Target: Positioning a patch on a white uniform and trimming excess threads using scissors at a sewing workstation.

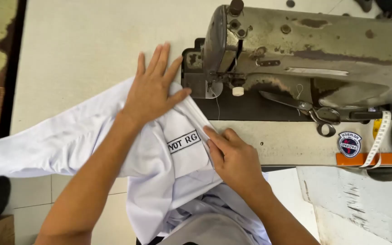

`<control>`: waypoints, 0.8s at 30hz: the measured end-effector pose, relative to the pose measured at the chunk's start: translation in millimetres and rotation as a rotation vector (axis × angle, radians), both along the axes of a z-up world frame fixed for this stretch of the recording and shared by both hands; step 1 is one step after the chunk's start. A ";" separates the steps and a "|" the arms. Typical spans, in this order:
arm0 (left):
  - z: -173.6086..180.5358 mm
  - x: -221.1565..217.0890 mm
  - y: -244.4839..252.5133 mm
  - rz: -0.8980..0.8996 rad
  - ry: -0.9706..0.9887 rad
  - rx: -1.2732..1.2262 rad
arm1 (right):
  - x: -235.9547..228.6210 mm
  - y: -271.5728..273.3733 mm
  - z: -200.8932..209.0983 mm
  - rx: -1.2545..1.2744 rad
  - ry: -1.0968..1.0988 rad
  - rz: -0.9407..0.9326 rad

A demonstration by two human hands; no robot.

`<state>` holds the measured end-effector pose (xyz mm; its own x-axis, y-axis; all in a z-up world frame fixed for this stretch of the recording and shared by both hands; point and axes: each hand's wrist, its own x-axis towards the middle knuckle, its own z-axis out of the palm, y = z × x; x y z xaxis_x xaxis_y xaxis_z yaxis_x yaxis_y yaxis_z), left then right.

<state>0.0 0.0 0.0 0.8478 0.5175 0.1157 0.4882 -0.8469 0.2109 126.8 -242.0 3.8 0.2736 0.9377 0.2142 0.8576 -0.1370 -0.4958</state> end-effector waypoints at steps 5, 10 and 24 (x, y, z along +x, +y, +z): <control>1.7 76.2 54.6 -0.221 -0.070 -0.003 | 37.2 19.7 -7.2 -0.010 -0.119 -0.059; 7.8 132.3 77.4 -0.423 -0.007 0.013 | 40.8 13.5 5.4 0.024 0.076 -0.119; -160.6 -251.5 -215.0 1.052 -0.978 -0.190 | -25.6 -91.0 -17.6 0.097 0.991 -0.215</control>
<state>-251.5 -215.0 -160.6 -0.3037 0.9123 0.2747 0.4523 -0.1157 0.8843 101.2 -333.0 -13.8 0.5298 0.8384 -0.1282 0.0169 -0.1616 -0.9867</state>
